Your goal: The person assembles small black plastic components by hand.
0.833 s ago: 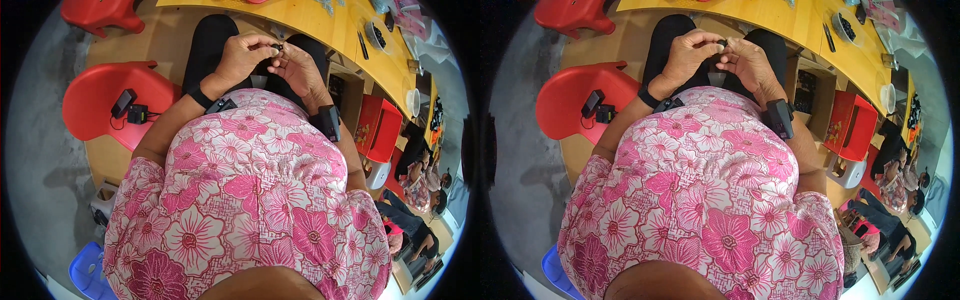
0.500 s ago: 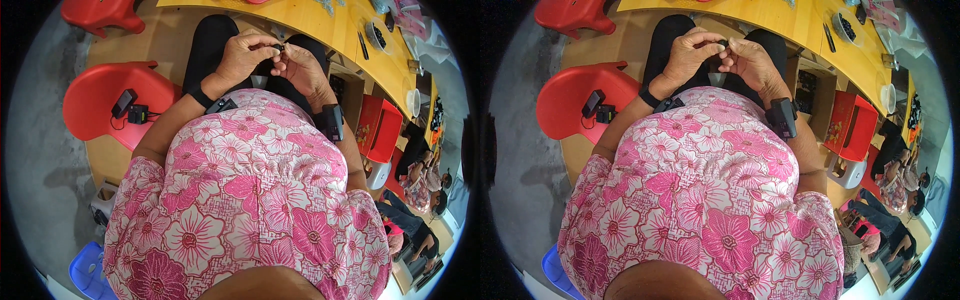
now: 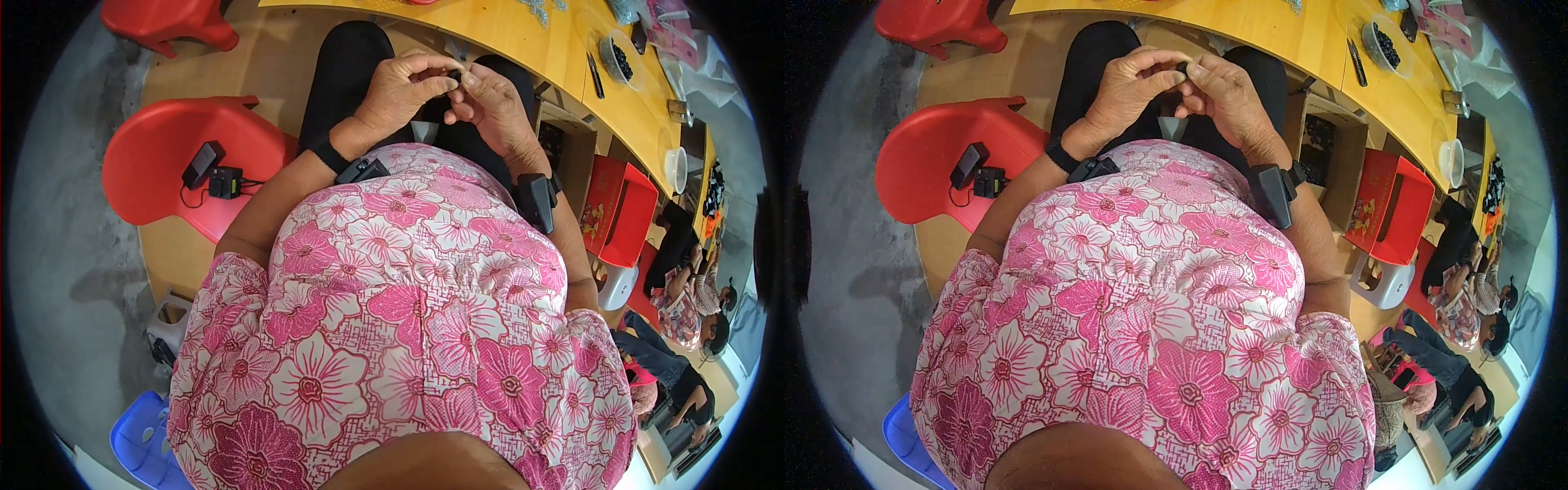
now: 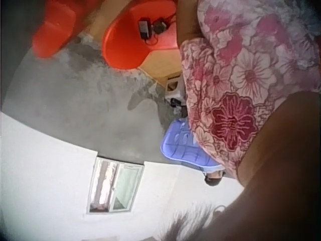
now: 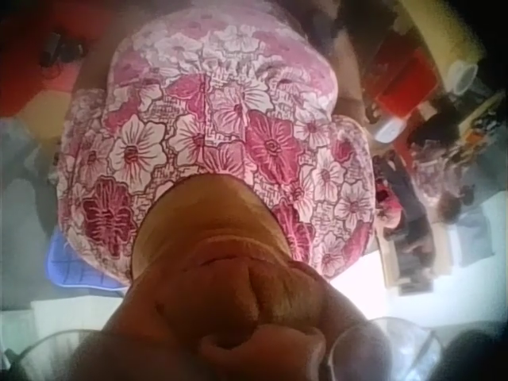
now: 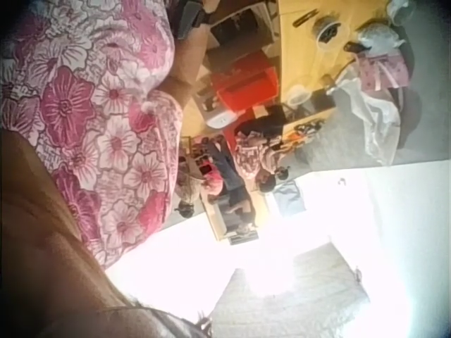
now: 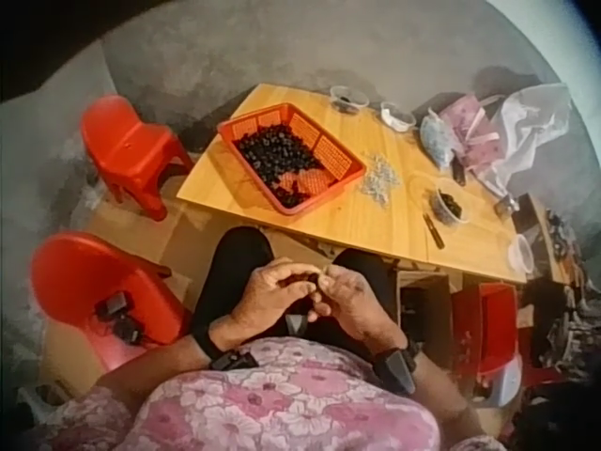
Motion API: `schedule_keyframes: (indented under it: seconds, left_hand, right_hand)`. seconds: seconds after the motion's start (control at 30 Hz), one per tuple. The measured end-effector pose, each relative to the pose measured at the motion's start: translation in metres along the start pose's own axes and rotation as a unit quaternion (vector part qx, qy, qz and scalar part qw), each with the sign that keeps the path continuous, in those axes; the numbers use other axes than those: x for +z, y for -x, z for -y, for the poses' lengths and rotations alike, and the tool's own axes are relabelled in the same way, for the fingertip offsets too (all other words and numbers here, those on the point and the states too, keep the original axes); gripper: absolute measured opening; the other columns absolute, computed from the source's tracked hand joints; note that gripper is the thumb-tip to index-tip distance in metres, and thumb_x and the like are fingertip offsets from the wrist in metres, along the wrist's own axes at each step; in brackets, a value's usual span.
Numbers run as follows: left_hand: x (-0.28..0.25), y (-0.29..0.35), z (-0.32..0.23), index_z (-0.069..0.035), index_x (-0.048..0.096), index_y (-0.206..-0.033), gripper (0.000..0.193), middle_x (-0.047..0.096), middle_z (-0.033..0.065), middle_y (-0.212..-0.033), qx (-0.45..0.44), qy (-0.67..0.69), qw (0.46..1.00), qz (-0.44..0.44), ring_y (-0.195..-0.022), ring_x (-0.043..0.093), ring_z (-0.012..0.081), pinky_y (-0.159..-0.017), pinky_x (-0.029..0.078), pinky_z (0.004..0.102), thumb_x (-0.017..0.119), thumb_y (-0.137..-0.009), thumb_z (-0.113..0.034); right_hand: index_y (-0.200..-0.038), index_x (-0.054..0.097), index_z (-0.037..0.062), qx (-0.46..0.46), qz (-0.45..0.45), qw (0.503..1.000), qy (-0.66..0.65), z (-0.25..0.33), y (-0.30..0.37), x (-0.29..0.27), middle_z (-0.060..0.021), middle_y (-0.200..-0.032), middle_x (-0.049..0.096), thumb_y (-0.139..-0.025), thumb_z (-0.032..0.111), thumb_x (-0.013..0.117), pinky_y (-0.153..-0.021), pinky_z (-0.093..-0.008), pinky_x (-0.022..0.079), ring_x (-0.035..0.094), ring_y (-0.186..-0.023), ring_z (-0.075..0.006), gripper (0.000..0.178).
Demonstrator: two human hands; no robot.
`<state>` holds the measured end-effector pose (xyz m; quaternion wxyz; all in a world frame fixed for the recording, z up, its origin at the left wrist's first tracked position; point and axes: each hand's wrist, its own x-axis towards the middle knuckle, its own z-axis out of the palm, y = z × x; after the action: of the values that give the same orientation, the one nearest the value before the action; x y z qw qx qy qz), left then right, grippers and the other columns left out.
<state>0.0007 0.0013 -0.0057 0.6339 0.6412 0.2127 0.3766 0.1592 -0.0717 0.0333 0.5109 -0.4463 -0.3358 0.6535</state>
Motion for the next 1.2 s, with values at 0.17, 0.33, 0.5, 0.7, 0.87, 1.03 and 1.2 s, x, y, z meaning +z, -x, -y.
schedule_keyframes:
  seconds: [0.17, 0.33, 0.5, 0.7, 0.87, 1.03, 1.2]
  left_hand:
    - [0.001, 0.000, -0.002, -0.002, 0.051, -0.126, 0.044, 0.060, 0.0021, -0.087, -0.079, 0.074, 0.992, 0.065, -0.071, 0.056, 0.0052, -0.060, 0.046, 0.0180, 0.062, -0.089, -0.024]
    - [0.007, -0.002, -0.014, -0.002, 0.053, -0.123, 0.044, 0.059, 0.0010, -0.077, -0.062, 0.037, 0.994, 0.077, -0.063, 0.051, 0.0036, -0.051, 0.041, 0.0177, 0.058, -0.091, -0.033]
    - [0.008, 0.000, -0.019, 0.001, 0.050, -0.125, 0.042, 0.054, -0.0013, -0.080, -0.077, 0.005, 0.994, 0.083, -0.060, 0.043, 0.0034, -0.052, 0.038, 0.0175, 0.051, -0.095, -0.028]
    - [0.011, 0.004, -0.016, 0.000, 0.051, -0.124, 0.039, 0.054, -0.0012, -0.077, -0.089, 0.031, 0.994, 0.060, -0.058, 0.044, 0.0036, -0.051, 0.038, 0.0177, 0.051, -0.095, -0.026]
    - [0.014, 0.006, -0.015, 0.000, 0.053, -0.122, 0.037, 0.053, -0.0014, -0.074, -0.088, 0.034, 0.995, 0.039, -0.056, 0.044, 0.0034, -0.050, 0.038, 0.0178, 0.051, -0.095, -0.026]
    - [0.015, 0.006, -0.010, 0.001, 0.057, -0.116, 0.035, 0.059, 0.0018, -0.073, -0.077, 0.026, 0.997, 0.011, -0.058, 0.052, 0.0054, -0.052, 0.045, 0.0207, 0.055, -0.092, -0.024]
    - [0.016, -0.002, -0.017, -0.001, 0.056, -0.119, 0.036, 0.056, 0.0003, -0.072, -0.120, 0.085, 0.989, 0.028, -0.056, 0.048, 0.0045, -0.048, 0.039, 0.0182, 0.049, -0.096, -0.028]
  right_hand:
    - [-0.105, 0.055, 0.0016, -0.035, -0.046, 0.976, 0.210, 0.006, 0.003, 0.007, -0.0010, -0.072, 0.051, -0.095, 0.028, 0.049, -0.062, -0.0254, 0.048, 0.050, -0.060, -0.0087, 0.028]
    - [-0.104, 0.052, 0.0017, -0.156, -0.044, 0.915, 0.370, 0.002, 0.003, 0.008, -0.0063, -0.071, 0.055, -0.096, 0.020, 0.047, -0.054, -0.0252, 0.046, 0.056, -0.056, -0.0131, 0.021]
    - [-0.104, 0.052, 0.0012, -0.172, -0.060, 0.910, 0.373, 0.000, 0.004, 0.012, -0.0077, -0.071, 0.057, -0.096, 0.019, 0.046, -0.052, -0.0257, 0.046, 0.056, -0.056, -0.0129, 0.020]
    - [-0.102, 0.053, -0.0001, -0.175, -0.073, 0.922, 0.339, -0.009, 0.004, 0.014, -0.0072, -0.070, 0.057, -0.097, 0.019, 0.046, -0.052, -0.0245, 0.046, 0.056, -0.056, -0.0119, 0.021]
    - [-0.100, 0.053, -0.0008, -0.163, -0.078, 0.937, 0.301, -0.009, 0.006, 0.016, -0.0061, -0.070, 0.057, -0.097, 0.018, 0.045, -0.052, -0.0234, 0.046, 0.056, -0.058, -0.0103, 0.021]
    - [-0.105, 0.053, 0.0019, -0.136, -0.069, 0.958, 0.242, -0.013, 0.003, 0.019, -0.0018, -0.075, 0.052, -0.098, 0.018, 0.044, -0.056, -0.0204, 0.044, 0.051, -0.064, -0.0072, 0.020]
    - [-0.107, 0.052, 0.0036, -0.057, -0.034, 0.995, 0.073, -0.007, -0.001, 0.005, 0.0002, -0.071, 0.045, -0.097, 0.025, 0.045, -0.056, -0.0249, 0.044, 0.042, -0.057, -0.0074, 0.024]
